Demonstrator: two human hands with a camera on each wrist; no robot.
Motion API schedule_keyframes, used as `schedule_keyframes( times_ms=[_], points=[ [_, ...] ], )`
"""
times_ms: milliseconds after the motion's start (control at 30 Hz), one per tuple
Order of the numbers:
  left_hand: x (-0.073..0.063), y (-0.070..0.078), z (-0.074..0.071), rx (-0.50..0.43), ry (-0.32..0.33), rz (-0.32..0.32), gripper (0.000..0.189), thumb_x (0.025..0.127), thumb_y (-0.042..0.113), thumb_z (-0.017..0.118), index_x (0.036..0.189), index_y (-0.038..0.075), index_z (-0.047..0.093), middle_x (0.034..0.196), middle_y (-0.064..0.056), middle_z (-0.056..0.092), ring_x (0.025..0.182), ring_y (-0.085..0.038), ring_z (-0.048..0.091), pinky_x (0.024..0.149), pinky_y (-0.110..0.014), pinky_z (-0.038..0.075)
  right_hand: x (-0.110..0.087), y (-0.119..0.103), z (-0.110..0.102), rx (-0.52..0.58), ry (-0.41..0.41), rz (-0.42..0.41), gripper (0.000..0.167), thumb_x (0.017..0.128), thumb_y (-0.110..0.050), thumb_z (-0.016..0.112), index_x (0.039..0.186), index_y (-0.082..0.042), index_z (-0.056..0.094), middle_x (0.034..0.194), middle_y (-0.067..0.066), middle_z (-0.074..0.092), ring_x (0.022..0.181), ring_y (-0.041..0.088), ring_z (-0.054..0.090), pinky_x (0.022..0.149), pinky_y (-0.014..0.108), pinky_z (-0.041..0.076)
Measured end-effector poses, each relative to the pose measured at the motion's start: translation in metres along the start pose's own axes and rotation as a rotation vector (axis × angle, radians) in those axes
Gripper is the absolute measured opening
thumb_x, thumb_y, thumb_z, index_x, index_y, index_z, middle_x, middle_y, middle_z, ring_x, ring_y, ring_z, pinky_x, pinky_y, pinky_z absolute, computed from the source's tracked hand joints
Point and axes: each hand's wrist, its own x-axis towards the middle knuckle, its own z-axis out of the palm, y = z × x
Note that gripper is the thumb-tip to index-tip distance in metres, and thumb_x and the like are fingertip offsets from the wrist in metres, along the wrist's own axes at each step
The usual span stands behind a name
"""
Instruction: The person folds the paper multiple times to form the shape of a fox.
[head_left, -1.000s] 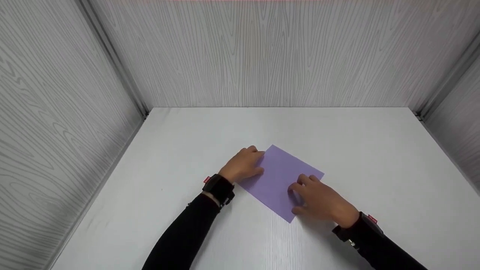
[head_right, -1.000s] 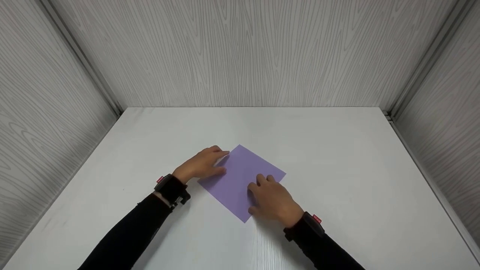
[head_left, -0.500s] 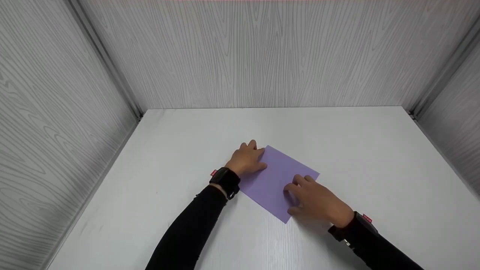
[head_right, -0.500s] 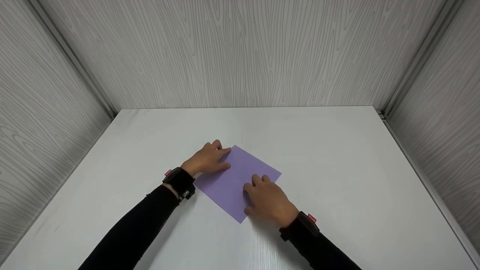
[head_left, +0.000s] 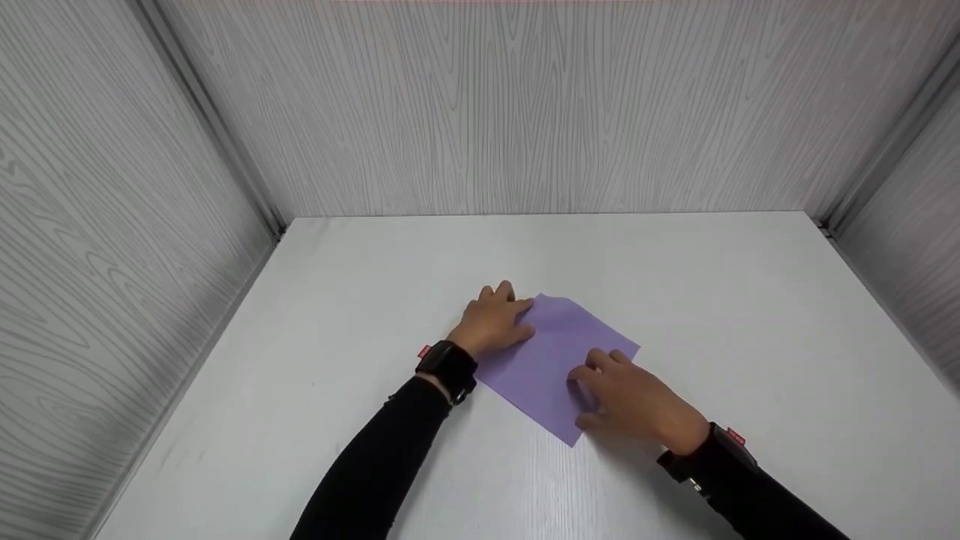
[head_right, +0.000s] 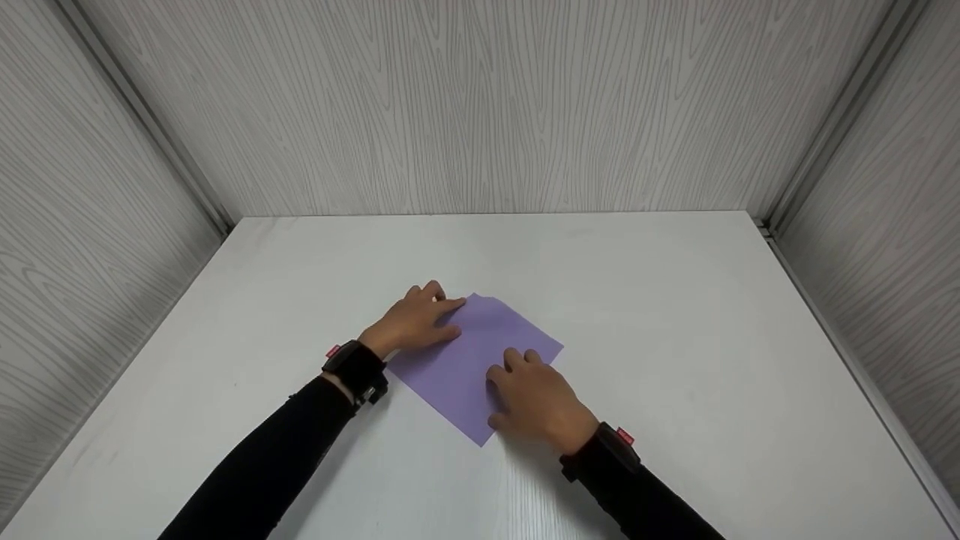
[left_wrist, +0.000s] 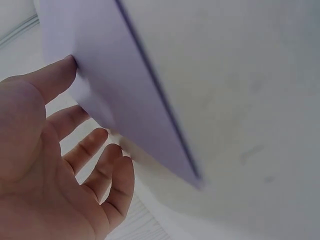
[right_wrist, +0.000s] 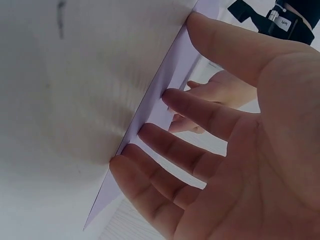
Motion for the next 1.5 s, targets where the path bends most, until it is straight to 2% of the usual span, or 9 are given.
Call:
schedule_keyframes(
  times_ms=[167, 400, 533, 700, 800, 900, 1000, 1333, 1500],
  points=[
    [-0.003, -0.003, -0.003, -0.06, 0.0, 0.062, 0.056, 0.102, 0.037, 0.07, 0.155, 0.023, 0.058, 0.134, -0.008, 0.055, 0.118, -0.027, 0.049, 0.099, -0.045, 0.048, 0.002, 0.001, 0.002, -0.004, 0.019, -0.003, 0.047, 0.085, -0.025, 0.089, 0.123, -0.007, 0.069, 0.108, 0.006, 0.056, 0.096, 0.025, 0.05, 0.078, 0.038, 0.052],
    [-0.005, -0.008, -0.008, -0.252, 0.014, 0.101, 0.065, 0.1, 0.018, 0.073, 0.161, 0.022, 0.049, 0.138, -0.009, 0.062, 0.126, -0.025, 0.057, 0.11, -0.042, 0.046, 0.001, 0.005, 0.004, 0.002, 0.06, -0.03, 0.045, 0.084, -0.023, 0.087, 0.122, -0.005, 0.07, 0.109, 0.008, 0.057, 0.098, 0.028, 0.052, 0.081, 0.041, 0.053],
    [-0.005, -0.01, -0.008, -0.31, 0.08, 0.105, 0.071, 0.099, 0.007, 0.071, 0.164, 0.021, 0.043, 0.144, -0.009, 0.063, 0.131, -0.025, 0.058, 0.114, -0.042, 0.044, 0.001, 0.007, 0.003, 0.013, 0.036, -0.024, 0.048, 0.084, -0.023, 0.084, 0.126, -0.005, 0.07, 0.115, 0.009, 0.059, 0.1, 0.028, 0.052, 0.083, 0.041, 0.054],
    [-0.005, -0.011, -0.006, -0.314, 0.184, 0.118, 0.075, 0.1, 0.001, 0.07, 0.165, 0.023, 0.04, 0.127, -0.011, 0.07, 0.113, -0.024, 0.065, 0.102, -0.041, 0.051, 0.0, 0.009, 0.002, 0.037, -0.004, -0.007, 0.054, 0.085, -0.025, 0.086, 0.132, -0.005, 0.069, 0.121, 0.012, 0.059, 0.106, 0.031, 0.053, 0.086, 0.044, 0.057],
    [-0.009, -0.009, -0.005, -0.29, 0.248, 0.148, 0.065, 0.099, 0.0, 0.07, 0.158, 0.019, 0.052, 0.116, -0.01, 0.073, 0.105, -0.022, 0.067, 0.096, -0.039, 0.054, 0.0, 0.01, 0.002, 0.04, 0.007, -0.01, 0.054, 0.085, -0.025, 0.085, 0.132, -0.005, 0.069, 0.121, 0.012, 0.059, 0.107, 0.03, 0.053, 0.087, 0.043, 0.056],
    [-0.014, -0.006, -0.006, -0.233, 0.326, 0.197, 0.044, 0.098, -0.002, 0.072, 0.139, 0.013, 0.071, 0.108, -0.01, 0.075, 0.099, -0.021, 0.07, 0.089, -0.037, 0.057, 0.001, 0.011, 0.003, 0.035, 0.023, -0.01, 0.054, 0.085, -0.024, 0.084, 0.133, -0.005, 0.069, 0.12, 0.011, 0.058, 0.106, 0.029, 0.052, 0.086, 0.042, 0.056],
    [-0.021, -0.003, -0.006, -0.17, 0.385, 0.248, 0.03, 0.096, -0.002, 0.074, 0.122, 0.011, 0.08, 0.101, -0.008, 0.076, 0.095, -0.02, 0.072, 0.085, -0.034, 0.058, 0.002, 0.013, 0.005, 0.03, 0.038, -0.006, 0.053, 0.086, -0.024, 0.082, 0.133, -0.004, 0.068, 0.121, 0.012, 0.059, 0.107, 0.03, 0.052, 0.088, 0.044, 0.055],
    [-0.043, -0.001, -0.004, -0.018, 0.428, 0.383, 0.03, 0.097, -0.003, 0.072, 0.119, 0.015, 0.082, 0.105, -0.003, 0.078, 0.096, -0.021, 0.072, 0.087, -0.032, 0.059, 0.005, 0.016, 0.008, 0.039, 0.058, 0.071, 0.056, 0.088, -0.024, 0.081, 0.129, 0.003, 0.056, 0.127, 0.016, 0.06, 0.114, 0.036, 0.056, 0.094, 0.046, 0.053],
    [-0.05, -0.001, -0.001, 0.02, 0.447, 0.425, 0.028, 0.095, -0.002, 0.075, 0.116, 0.015, 0.083, 0.101, -0.004, 0.077, 0.089, -0.022, 0.071, 0.081, -0.034, 0.059, 0.006, 0.012, 0.006, 0.082, 0.066, 0.145, 0.05, 0.084, -0.025, 0.085, 0.114, 0.0, 0.054, 0.109, 0.009, 0.053, 0.104, 0.03, 0.051, 0.083, 0.041, 0.05]
  ],
)
